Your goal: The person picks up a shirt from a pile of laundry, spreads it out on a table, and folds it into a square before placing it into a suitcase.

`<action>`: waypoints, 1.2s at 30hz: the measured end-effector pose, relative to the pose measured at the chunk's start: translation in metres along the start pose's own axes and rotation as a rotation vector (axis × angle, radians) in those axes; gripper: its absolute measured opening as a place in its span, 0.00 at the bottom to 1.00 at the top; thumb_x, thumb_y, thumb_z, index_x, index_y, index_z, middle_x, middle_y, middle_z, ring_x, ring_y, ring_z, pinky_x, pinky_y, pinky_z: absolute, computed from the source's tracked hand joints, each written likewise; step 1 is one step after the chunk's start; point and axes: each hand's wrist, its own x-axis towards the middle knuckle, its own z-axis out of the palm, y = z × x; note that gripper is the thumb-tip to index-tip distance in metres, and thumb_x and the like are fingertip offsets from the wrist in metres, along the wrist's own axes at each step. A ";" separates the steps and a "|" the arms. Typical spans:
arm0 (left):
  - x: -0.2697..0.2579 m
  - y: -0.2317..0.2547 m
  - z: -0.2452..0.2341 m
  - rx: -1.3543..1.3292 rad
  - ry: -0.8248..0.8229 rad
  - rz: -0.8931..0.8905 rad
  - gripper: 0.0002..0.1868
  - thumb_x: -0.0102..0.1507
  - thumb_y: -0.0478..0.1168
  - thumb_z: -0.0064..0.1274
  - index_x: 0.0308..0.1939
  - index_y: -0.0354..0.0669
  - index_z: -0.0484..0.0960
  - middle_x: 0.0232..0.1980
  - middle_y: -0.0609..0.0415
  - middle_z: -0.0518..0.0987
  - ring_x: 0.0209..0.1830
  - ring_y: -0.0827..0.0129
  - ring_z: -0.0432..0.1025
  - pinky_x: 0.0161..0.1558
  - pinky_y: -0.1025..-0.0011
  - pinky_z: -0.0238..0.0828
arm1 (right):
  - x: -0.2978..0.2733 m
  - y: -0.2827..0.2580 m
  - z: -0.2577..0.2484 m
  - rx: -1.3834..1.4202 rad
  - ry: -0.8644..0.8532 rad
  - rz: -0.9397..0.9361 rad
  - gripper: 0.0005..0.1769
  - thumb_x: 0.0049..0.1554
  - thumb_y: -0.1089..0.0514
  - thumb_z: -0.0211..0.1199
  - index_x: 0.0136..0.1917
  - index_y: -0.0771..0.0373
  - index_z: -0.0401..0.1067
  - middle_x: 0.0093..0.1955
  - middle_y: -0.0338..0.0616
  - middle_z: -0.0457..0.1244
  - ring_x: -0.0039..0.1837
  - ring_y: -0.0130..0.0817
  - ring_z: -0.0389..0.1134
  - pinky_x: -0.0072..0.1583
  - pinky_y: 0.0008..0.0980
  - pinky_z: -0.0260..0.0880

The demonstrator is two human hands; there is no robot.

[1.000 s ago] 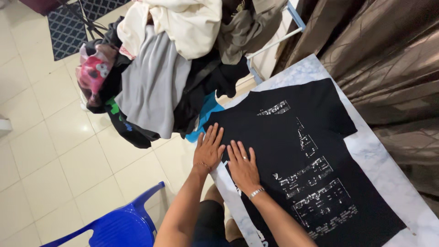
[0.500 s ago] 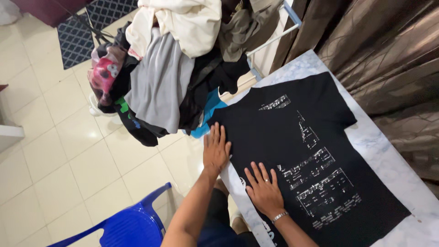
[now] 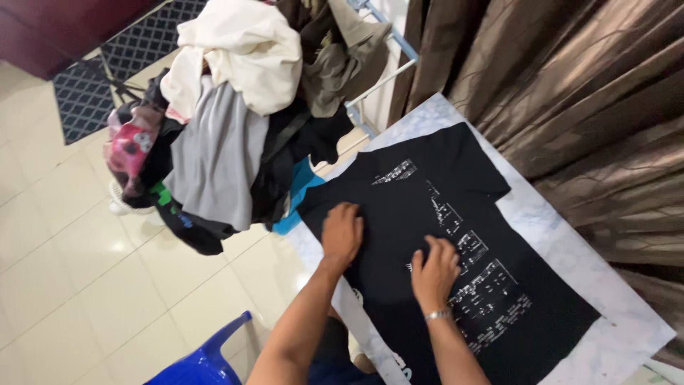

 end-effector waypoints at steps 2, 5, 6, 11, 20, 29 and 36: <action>0.029 0.034 0.016 -0.116 -0.182 0.041 0.17 0.69 0.46 0.43 0.51 0.39 0.81 0.55 0.43 0.79 0.59 0.46 0.73 0.61 0.54 0.68 | 0.016 0.020 0.000 -0.032 -0.002 0.101 0.27 0.58 0.51 0.64 0.67 0.61 0.67 0.65 0.53 0.61 0.65 0.53 0.63 0.61 0.51 0.65; 0.058 0.092 0.048 -0.087 -0.305 0.037 0.20 0.69 0.51 0.45 0.48 0.38 0.81 0.50 0.39 0.82 0.49 0.43 0.78 0.51 0.53 0.76 | 0.036 0.037 0.006 -0.023 -0.121 0.221 0.28 0.56 0.48 0.67 0.66 0.61 0.66 0.59 0.54 0.63 0.59 0.53 0.67 0.57 0.49 0.69; 0.064 0.106 0.055 -0.045 -0.302 -0.030 0.24 0.67 0.56 0.47 0.48 0.37 0.81 0.49 0.39 0.82 0.48 0.43 0.78 0.50 0.53 0.76 | 0.036 0.039 0.007 -0.012 -0.156 0.265 0.27 0.56 0.48 0.67 0.64 0.61 0.67 0.56 0.51 0.65 0.58 0.53 0.69 0.57 0.48 0.69; 0.099 0.136 0.085 0.126 -0.400 -0.217 0.41 0.57 0.71 0.55 0.51 0.34 0.78 0.47 0.41 0.83 0.47 0.51 0.80 0.45 0.57 0.79 | 0.035 0.039 0.002 0.002 -0.163 0.271 0.17 0.54 0.50 0.69 0.51 0.61 0.73 0.50 0.49 0.67 0.52 0.51 0.70 0.53 0.48 0.70; 0.104 0.099 0.086 -0.180 -0.162 -0.350 0.20 0.58 0.45 0.58 0.52 0.42 0.80 0.45 0.38 0.83 0.46 0.42 0.78 0.48 0.50 0.76 | 0.008 0.026 0.007 0.182 -0.020 -0.015 0.08 0.52 0.62 0.69 0.45 0.61 0.74 0.43 0.44 0.65 0.49 0.43 0.68 0.54 0.42 0.68; 0.065 -0.053 0.034 -0.258 -0.066 -0.308 0.11 0.58 0.43 0.63 0.43 0.48 0.90 0.41 0.46 0.86 0.44 0.51 0.80 0.50 0.58 0.75 | -0.009 -0.036 0.000 0.144 -0.108 -0.503 0.11 0.47 0.63 0.70 0.45 0.57 0.76 0.49 0.37 0.66 0.60 0.39 0.66 0.61 0.44 0.59; 0.030 -0.128 0.025 -0.396 0.019 -0.313 0.10 0.56 0.37 0.66 0.40 0.43 0.88 0.40 0.49 0.87 0.40 0.61 0.83 0.46 0.66 0.78 | -0.031 -0.057 0.003 0.120 -0.185 -0.723 0.12 0.50 0.62 0.70 0.49 0.54 0.79 0.46 0.33 0.65 0.57 0.32 0.66 0.63 0.45 0.56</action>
